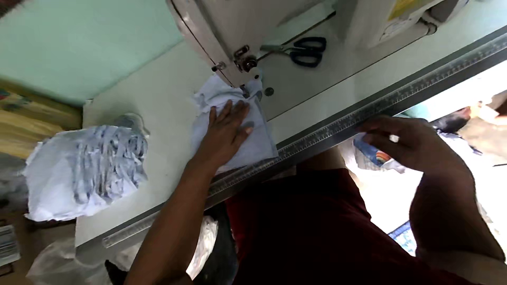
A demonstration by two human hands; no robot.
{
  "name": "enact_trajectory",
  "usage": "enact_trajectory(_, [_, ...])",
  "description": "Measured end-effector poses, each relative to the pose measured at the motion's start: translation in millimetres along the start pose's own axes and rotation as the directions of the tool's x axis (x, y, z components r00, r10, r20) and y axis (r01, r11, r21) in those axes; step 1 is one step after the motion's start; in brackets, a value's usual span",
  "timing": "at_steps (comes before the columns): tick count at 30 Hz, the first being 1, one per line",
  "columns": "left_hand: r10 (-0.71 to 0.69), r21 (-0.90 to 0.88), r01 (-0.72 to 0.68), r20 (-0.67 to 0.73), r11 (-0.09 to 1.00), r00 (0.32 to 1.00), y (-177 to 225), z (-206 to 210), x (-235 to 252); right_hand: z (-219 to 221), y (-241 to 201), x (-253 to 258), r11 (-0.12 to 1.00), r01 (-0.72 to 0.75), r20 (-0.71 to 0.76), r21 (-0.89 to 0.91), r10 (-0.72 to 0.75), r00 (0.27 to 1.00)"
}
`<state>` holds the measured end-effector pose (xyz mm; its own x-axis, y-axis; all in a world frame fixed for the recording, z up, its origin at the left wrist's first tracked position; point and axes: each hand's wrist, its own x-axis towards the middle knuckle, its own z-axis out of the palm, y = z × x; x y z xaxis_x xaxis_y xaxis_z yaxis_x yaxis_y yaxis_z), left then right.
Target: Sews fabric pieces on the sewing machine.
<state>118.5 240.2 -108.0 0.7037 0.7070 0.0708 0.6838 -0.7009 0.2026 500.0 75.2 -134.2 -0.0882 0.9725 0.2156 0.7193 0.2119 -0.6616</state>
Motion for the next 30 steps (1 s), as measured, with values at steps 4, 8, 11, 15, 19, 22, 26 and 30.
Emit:
enact_trajectory(4, [-0.012, -0.018, 0.012, -0.001, 1.0, 1.0, -2.5, -0.4, 4.8, 58.0, -76.9, 57.8, 0.929, 0.347, 0.046, -0.132, -0.343, 0.938])
enact_trajectory(8, [0.003, -0.051, -0.005, -0.047, 0.999, 0.999, -2.8, 0.3, 6.5, 114.0, -114.0, 91.3, 0.873, 0.435, 0.232, -0.219, -0.386, 0.893])
enact_trajectory(11, [-0.005, -0.061, 0.003, -0.04, 0.998, 0.999, -4.1, -0.4, 8.1, 120.6, -121.2, 94.5, 0.866, 0.41, 0.24, -0.287, -0.349, 0.906])
enact_trajectory(15, [-0.006, -0.032, 0.005, -0.029, 0.999, 1.0, -7.3, 1.8, 11.0, 120.0, -124.2, 94.7, 0.871, 0.386, 0.25, -0.303, -0.318, 0.914])
enact_trajectory(19, [-0.048, 0.0, 0.048, 0.0, 0.999, 0.999, -7.2, -3.0, 21.6, 119.2, -122.1, 103.3, 0.877, 0.36, 0.236, -0.319, -0.294, 0.926])
enact_trajectory(22, [-0.074, 0.023, 0.074, -0.002, 0.997, 0.997, -13.3, -3.3, 31.1, 120.6, -116.0, 113.9, 0.87, 0.346, 0.222, -0.351, -0.281, 0.934])
enact_trajectory(26, [-0.093, 0.02, 0.093, -0.026, 0.995, 0.995, -23.5, -3.3, 41.4, 118.0, -114.4, 124.9, 0.859, 0.327, 0.235, -0.394, -0.25, 0.939])
enact_trajectory(30, [-0.162, -0.006, 0.162, -0.021, 0.987, 0.987, -28.3, -6.8, 50.7, 113.7, -114.3, 135.8, 0.85, 0.302, 0.263, -0.432, -0.201, 0.944])
